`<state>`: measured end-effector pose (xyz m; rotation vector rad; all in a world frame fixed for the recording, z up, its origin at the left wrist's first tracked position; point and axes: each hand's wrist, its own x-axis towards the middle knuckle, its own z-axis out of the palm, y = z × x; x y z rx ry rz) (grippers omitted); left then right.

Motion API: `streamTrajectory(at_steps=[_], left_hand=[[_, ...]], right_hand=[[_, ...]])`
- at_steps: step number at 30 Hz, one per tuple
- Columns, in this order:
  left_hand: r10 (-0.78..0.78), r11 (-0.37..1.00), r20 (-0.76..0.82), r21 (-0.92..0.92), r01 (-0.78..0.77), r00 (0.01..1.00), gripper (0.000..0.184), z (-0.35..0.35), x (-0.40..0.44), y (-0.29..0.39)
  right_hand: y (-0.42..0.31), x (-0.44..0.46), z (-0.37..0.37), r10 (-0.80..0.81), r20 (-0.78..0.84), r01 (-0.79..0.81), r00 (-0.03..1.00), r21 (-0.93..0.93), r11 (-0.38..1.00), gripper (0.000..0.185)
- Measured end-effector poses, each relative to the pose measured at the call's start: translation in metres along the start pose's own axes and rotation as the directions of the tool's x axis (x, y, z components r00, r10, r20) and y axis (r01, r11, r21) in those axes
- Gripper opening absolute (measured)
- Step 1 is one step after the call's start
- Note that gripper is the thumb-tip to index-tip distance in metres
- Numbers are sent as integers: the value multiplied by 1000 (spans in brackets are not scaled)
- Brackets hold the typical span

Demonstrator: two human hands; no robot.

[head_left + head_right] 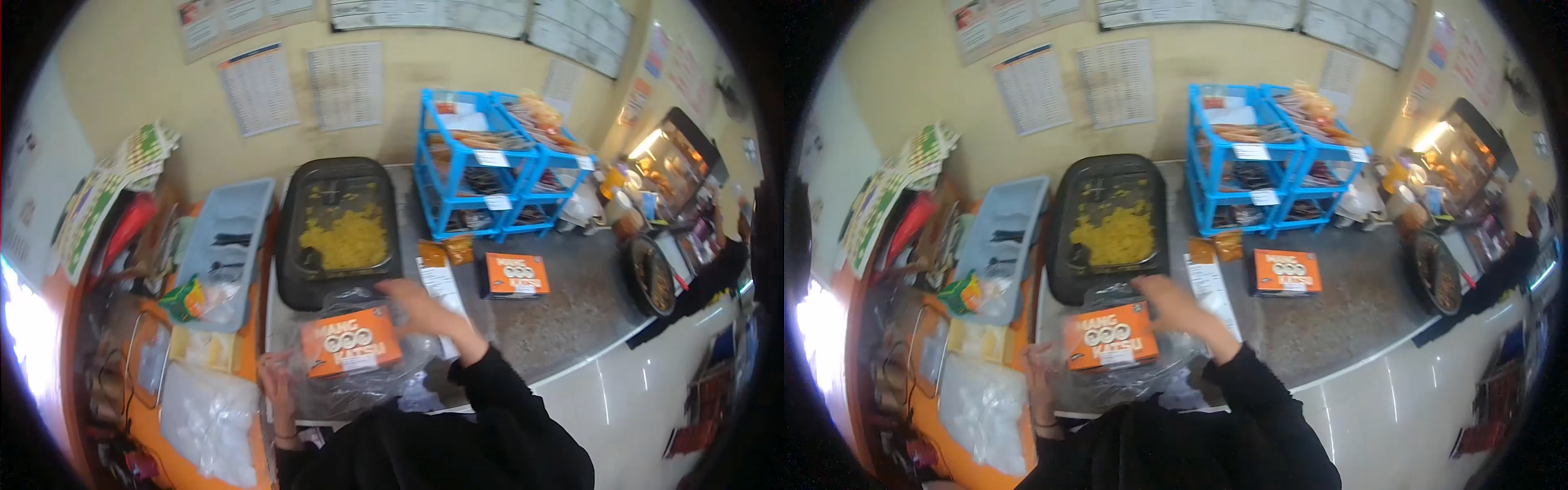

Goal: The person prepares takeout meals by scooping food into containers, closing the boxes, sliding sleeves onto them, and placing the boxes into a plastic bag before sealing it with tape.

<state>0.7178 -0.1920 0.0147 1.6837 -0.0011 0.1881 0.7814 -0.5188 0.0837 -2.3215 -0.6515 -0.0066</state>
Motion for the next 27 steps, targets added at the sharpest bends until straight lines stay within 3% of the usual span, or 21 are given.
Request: streamTrajectory(at_steps=[1,2,3,5,8,11,12,15,17,18,21,23,27], left_hand=[[173,970,7,171,-172,985,59,8,0,20],[266,905,50,329,-267,963,67,14,0,38],[356,806,93,473,-356,930,75,20,0,55],[355,582,206,715,-388,912,87,27,0,82],[202,495,294,793,-356,934,59,33,10,86],[119,508,360,778,-368,925,35,30,19,92],[101,526,380,764,-374,919,27,30,19,95],[97,557,470,705,-439,878,19,29,22,106],[-2,880,540,401,-255,842,20,24,28,105],[-30,969,582,218,-120,813,21,21,30,102],[82,996,479,-5,-91,874,23,20,30,94],[20,998,484,40,-44,875,27,12,37,86],[171,955,439,-294,-39,882,32,14,40,91]], right_hand=[[-7,-18,-54,326,28,-323,945,-79,943,74],[82,-43,-56,421,-101,-426,901,-380,821,78],[122,-54,-85,723,17,-633,691,-469,616,97],[144,-88,-108,849,-58,-586,526,-748,312,105],[191,-115,-109,811,79,-463,579,-787,407,122],[194,-127,-113,746,84,-441,661,-761,476,124],[200,-132,-112,680,42,-443,732,-729,522,122],[168,-134,-119,742,76,-535,666,-644,546,117],[149,-133,-118,711,51,-572,701,-555,604,113],[132,-130,-122,684,60,-555,727,-537,636,112],[55,-106,-131,460,87,-392,884,-400,828,104],[-20,-77,-133,317,145,-225,937,-443,868,99],[-92,-10,-78,162,402,10,901,-393,919,95]])
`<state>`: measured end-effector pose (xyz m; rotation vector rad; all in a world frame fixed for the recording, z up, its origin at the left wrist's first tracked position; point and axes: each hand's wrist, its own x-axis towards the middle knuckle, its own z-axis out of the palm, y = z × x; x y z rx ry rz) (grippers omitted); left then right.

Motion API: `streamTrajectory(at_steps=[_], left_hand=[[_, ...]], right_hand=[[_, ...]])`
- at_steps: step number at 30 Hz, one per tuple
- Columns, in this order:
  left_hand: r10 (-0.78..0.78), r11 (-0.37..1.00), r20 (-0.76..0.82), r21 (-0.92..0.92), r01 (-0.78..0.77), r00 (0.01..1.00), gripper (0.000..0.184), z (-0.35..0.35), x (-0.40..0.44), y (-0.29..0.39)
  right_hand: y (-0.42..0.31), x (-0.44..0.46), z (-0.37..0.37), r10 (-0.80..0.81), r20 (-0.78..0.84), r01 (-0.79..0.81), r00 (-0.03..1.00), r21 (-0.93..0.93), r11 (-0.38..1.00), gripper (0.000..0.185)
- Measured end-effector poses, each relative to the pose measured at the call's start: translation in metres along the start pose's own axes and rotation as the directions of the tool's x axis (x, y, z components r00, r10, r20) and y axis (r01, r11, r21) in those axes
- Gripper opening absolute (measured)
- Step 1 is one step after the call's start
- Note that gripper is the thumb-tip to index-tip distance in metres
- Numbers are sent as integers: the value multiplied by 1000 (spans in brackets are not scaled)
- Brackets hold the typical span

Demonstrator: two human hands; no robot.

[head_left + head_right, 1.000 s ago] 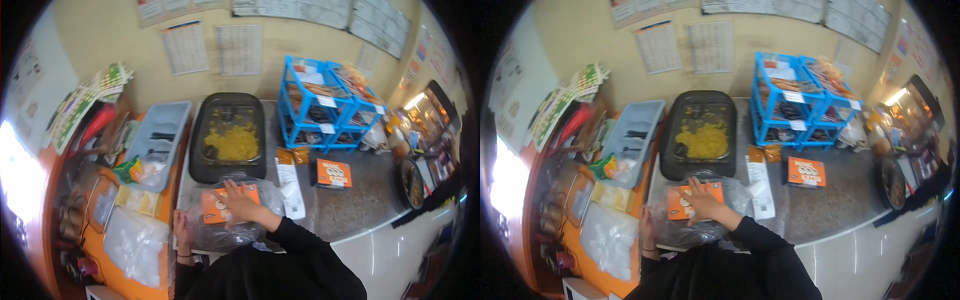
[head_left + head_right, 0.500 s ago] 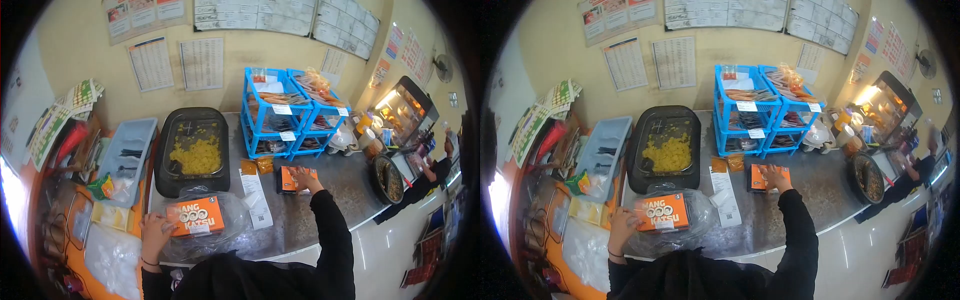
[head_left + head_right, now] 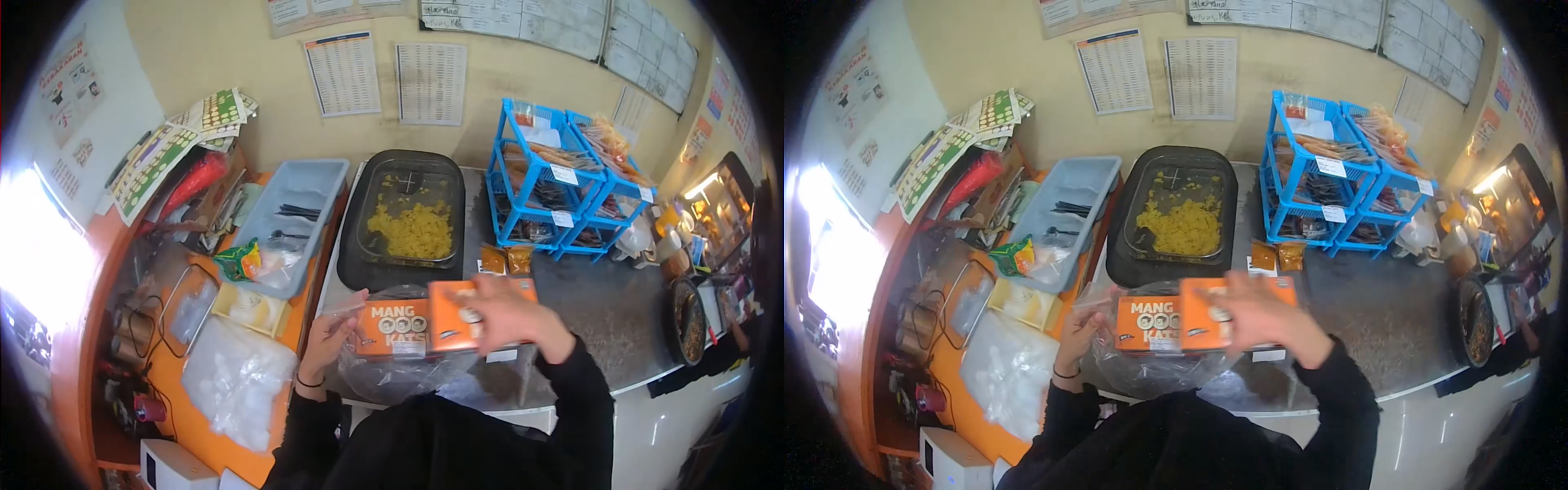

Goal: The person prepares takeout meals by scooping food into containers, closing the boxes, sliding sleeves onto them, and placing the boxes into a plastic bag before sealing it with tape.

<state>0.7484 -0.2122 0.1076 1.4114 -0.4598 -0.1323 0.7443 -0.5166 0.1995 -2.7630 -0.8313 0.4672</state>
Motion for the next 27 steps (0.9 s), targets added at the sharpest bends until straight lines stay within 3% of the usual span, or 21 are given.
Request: streamTrajectory(at_steps=[5,7,10,13,15,16,17,19,22,23,24,25,26,27], left_hand=[[203,975,6,-99,-201,979,35,4,-5,16],[180,982,16,-60,-179,983,35,11,-2,24],[182,983,18,-31,-182,983,35,14,1,28],[173,985,42,-6,-173,984,34,7,1,31],[190,982,-12,-16,-190,982,32,7,2,32],[172,985,5,-28,-172,985,32,6,3,32],[149,988,25,-37,-148,988,32,3,3,32],[118,992,43,-43,-117,992,32,0,4,34],[174,984,-48,-19,-175,984,30,1,6,40],[176,981,-31,-77,-178,984,30,-1,6,43],[175,975,-13,-133,-175,984,30,-6,8,49],[178,966,6,-189,-173,984,30,-10,11,55],[211,956,-9,-205,-208,977,31,-12,16,61],[245,944,-27,-223,-245,969,31,-14,23,69]], right_hand=[[-53,91,48,-96,-9,94,995,-103,990,98],[-63,109,61,-74,-10,72,997,-81,994,100],[-64,110,74,-62,-116,53,991,-82,995,96],[-38,67,56,-56,-457,149,888,169,974,93],[3,36,74,341,-615,-4,711,481,877,93],[20,20,90,563,-609,-279,559,502,819,92],[41,11,121,662,-612,-507,432,443,740,84],[91,8,180,814,-165,-386,557,816,429,62],[90,10,186,565,-46,31,824,999,37,35],[59,5,141,552,-197,297,810,950,-98,15],[46,4,110,533,-302,467,790,860,-205,11],[39,4,86,532,-393,557,750,809,-187,11],[29,3,59,470,-442,609,764,736,-296,16],[11,0,27,457,-475,611,752,761,-215,27]])
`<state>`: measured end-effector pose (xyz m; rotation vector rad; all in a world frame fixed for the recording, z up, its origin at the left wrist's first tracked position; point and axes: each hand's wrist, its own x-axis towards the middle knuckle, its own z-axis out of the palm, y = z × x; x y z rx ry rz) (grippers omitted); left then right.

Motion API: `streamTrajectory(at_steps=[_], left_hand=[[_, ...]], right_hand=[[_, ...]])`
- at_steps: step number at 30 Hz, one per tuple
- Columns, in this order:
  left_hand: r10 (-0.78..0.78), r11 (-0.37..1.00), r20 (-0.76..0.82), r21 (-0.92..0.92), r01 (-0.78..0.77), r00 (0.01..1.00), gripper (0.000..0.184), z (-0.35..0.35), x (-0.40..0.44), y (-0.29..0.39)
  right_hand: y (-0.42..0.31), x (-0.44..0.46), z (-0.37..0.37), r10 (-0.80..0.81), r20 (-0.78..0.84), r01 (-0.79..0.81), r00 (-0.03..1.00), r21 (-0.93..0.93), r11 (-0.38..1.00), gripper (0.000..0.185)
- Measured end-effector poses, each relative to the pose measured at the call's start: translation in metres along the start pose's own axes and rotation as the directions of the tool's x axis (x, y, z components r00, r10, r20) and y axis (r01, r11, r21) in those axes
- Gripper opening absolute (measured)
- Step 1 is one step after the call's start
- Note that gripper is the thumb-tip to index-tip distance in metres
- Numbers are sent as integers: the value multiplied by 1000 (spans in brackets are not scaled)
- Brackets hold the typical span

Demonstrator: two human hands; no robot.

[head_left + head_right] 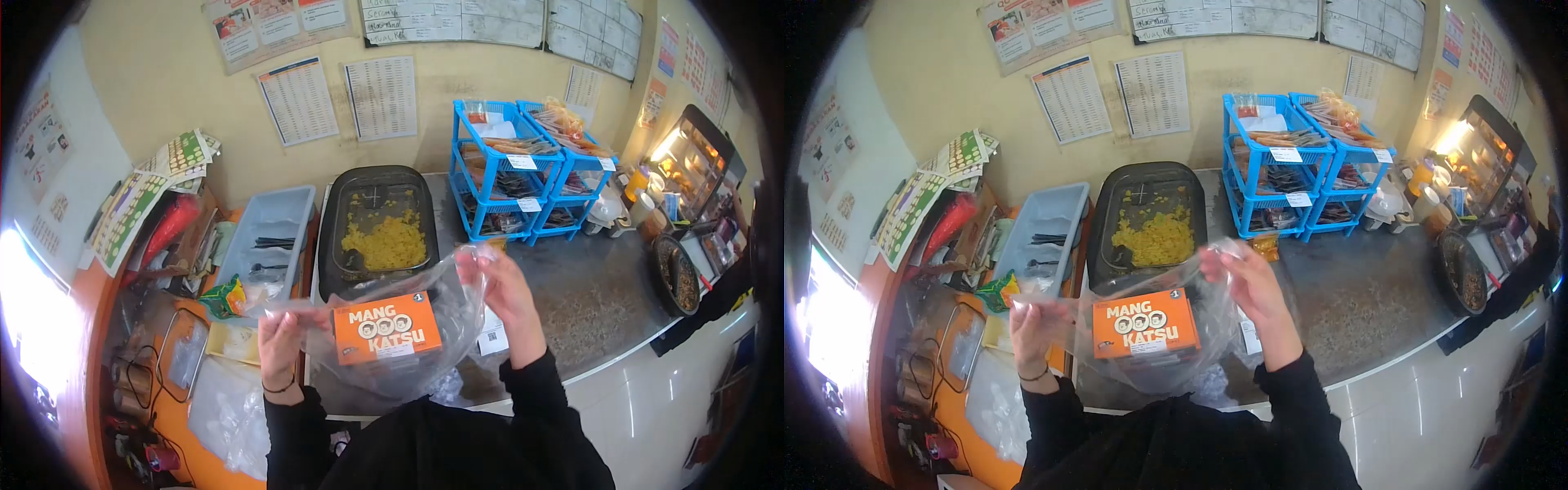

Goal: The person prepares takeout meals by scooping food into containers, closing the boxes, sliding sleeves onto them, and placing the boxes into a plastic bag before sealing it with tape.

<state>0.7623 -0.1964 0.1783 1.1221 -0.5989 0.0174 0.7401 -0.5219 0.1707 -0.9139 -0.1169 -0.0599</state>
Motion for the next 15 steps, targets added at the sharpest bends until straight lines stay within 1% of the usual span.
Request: streamTrajectory(at_steps=[1,2,3,4,5,7,8,10,11,12,13,14,15], left_hand=[[36,999,-16,-19,-36,999,32,0,6,5],[66,998,-65,-8,-66,996,33,0,10,11],[99,995,-115,4,-100,988,34,1,14,16],[135,991,-167,19,-134,977,35,1,18,22],[173,985,-220,36,-169,960,36,1,22,29],[245,969,-262,86,-230,933,37,10,31,42],[278,960,-282,113,-256,918,38,15,34,48],[344,929,-226,225,-295,911,37,24,35,62],[375,907,-197,279,-314,906,37,25,36,66],[437,856,-159,375,-356,885,44,24,38,67],[459,817,-79,429,-386,885,47,25,37,69],[474,772,4,480,-418,880,51,31,37,74],[480,723,88,525,-450,873,55,38,38,79]], right_hand=[[-11,5,23,-74,85,71,994,38,997,37],[-19,7,44,-145,166,133,975,83,988,48],[-29,5,66,-183,235,179,954,39,983,74],[-41,2,81,-185,323,221,928,-78,972,77],[-48,4,92,-264,298,317,917,-145,937,76],[-55,9,110,-415,262,480,871,-280,832,74],[-60,13,114,-462,240,517,854,-293,804,73],[-70,21,119,-556,199,590,807,-318,742,72],[-71,21,121,-581,219,620,784,-326,714,72],[-72,22,123,-603,239,647,761,-332,686,73],[-69,23,125,-622,257,672,739,-338,659,74],[-61,24,129,-596,361,688,717,-230,688,89],[-50,25,136,-561,455,700,691,-229,677,99]])
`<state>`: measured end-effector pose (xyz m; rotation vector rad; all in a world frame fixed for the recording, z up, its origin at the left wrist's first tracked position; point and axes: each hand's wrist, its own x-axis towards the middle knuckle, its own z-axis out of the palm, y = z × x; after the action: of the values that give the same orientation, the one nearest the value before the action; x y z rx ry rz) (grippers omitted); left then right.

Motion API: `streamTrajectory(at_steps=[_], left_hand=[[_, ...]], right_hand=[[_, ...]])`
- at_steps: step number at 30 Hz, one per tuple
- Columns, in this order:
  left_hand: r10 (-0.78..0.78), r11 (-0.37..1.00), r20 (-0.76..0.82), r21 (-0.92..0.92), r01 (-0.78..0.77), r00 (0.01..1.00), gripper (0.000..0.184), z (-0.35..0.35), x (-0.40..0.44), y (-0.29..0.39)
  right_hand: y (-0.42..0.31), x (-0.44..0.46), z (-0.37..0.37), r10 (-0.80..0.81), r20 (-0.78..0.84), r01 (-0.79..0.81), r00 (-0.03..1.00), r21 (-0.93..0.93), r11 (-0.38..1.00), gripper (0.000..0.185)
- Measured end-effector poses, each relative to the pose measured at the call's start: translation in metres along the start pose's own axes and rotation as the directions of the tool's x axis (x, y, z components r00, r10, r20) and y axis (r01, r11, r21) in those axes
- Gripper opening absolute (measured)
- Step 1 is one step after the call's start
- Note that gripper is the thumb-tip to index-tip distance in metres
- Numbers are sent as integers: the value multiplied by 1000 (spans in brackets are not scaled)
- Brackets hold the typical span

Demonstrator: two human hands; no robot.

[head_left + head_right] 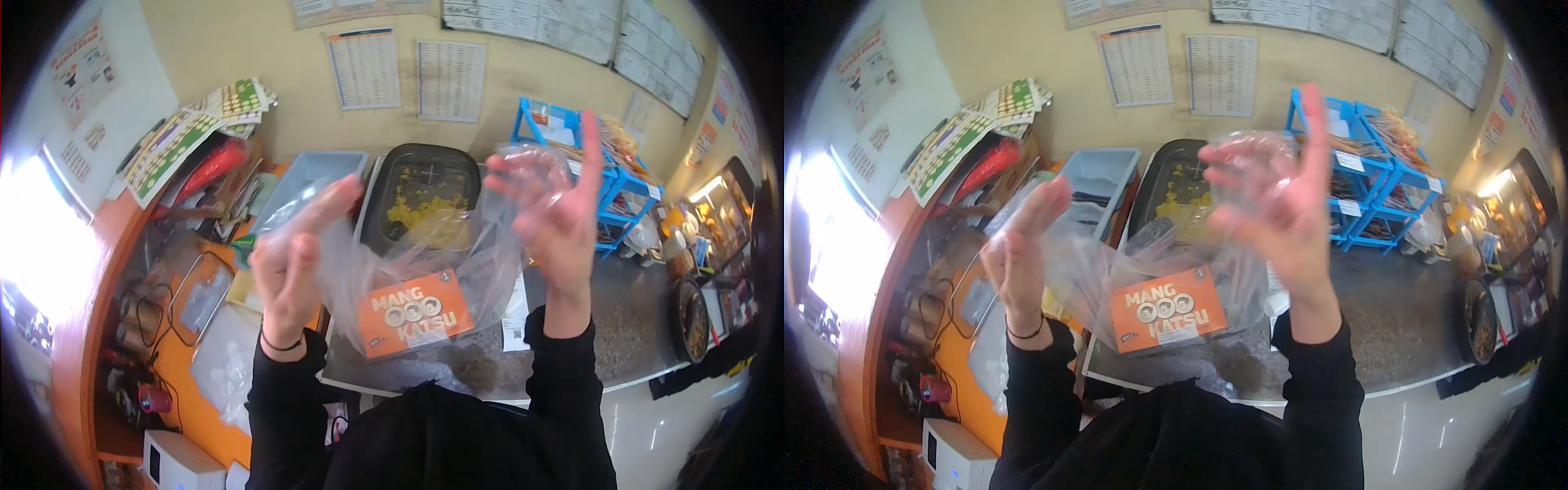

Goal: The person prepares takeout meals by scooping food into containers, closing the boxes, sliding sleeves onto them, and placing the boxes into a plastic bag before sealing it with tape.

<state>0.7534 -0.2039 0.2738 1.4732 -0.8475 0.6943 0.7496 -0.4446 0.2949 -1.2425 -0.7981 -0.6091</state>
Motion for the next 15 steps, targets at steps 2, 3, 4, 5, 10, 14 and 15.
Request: streamTrajectory(at_steps=[2,3,4,5,10,14,15], left_hand=[[35,999,153,30,-40,988,60,11,15,6],[43,998,224,29,-51,974,62,15,22,4],[43,999,289,-4,-44,956,62,18,26,-4],[47,999,356,-40,-35,933,61,19,27,-8],[-454,822,258,490,290,853,84,-7,2,24],[-181,884,-74,425,195,981,97,34,-94,-21],[-265,855,-111,432,287,958,95,46,-110,-35]], right_hand=[[12,-12,31,65,147,-57,987,-62,996,107],[20,-16,46,97,158,-78,983,-123,989,103],[28,-20,61,129,170,-97,977,-185,978,99],[36,-23,73,118,147,-80,982,-248,966,91],[30,-6,77,424,113,-437,898,127,891,63],[-2,11,65,728,371,-784,576,503,364,50],[-9,13,68,748,389,-819,538,452,354,49]])
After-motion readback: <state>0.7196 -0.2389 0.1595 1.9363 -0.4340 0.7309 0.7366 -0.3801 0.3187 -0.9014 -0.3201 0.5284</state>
